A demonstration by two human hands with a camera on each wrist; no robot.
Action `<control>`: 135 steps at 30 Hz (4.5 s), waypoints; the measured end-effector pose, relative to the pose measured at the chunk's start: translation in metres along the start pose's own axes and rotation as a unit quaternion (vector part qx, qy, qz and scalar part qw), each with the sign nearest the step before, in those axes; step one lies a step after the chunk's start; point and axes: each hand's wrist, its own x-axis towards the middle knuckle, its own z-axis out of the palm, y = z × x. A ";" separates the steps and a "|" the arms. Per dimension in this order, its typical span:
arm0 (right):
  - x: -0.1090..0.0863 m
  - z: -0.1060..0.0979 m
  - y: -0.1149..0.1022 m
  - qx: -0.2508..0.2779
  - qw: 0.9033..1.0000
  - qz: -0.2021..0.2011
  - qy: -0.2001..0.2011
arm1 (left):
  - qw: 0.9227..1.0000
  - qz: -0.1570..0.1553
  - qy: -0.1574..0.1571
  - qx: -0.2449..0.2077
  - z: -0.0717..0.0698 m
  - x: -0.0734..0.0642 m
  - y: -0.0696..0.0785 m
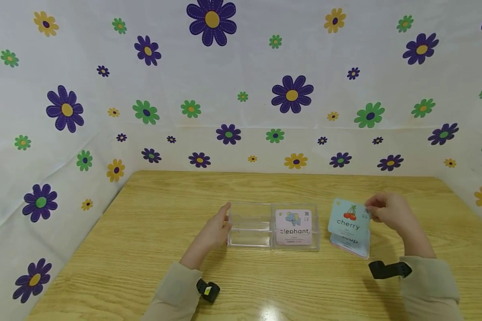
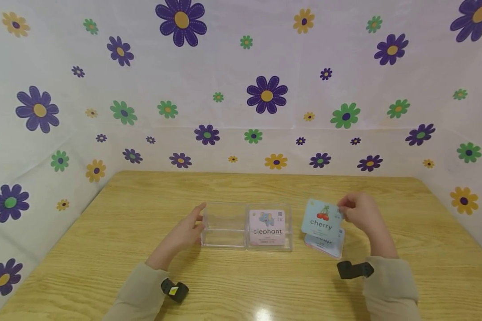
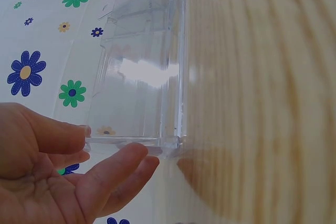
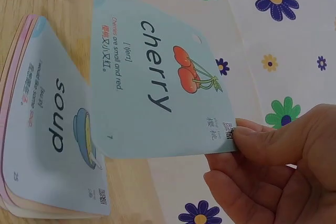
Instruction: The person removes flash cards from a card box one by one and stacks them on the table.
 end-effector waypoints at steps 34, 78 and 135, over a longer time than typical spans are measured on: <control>-0.026 0.000 -0.025 -0.012 0.990 0.072 -0.123 | 1.000 0.000 -0.002 -0.006 0.000 0.000 0.000; -0.028 0.001 -0.038 -0.055 0.994 0.037 -0.086 | 1.000 0.023 0.001 -0.003 -0.001 -0.001 -0.001; -0.044 0.080 -0.128 -0.054 0.978 -0.202 -0.003 | 1.000 0.017 -0.007 -0.010 -0.001 -0.002 -0.001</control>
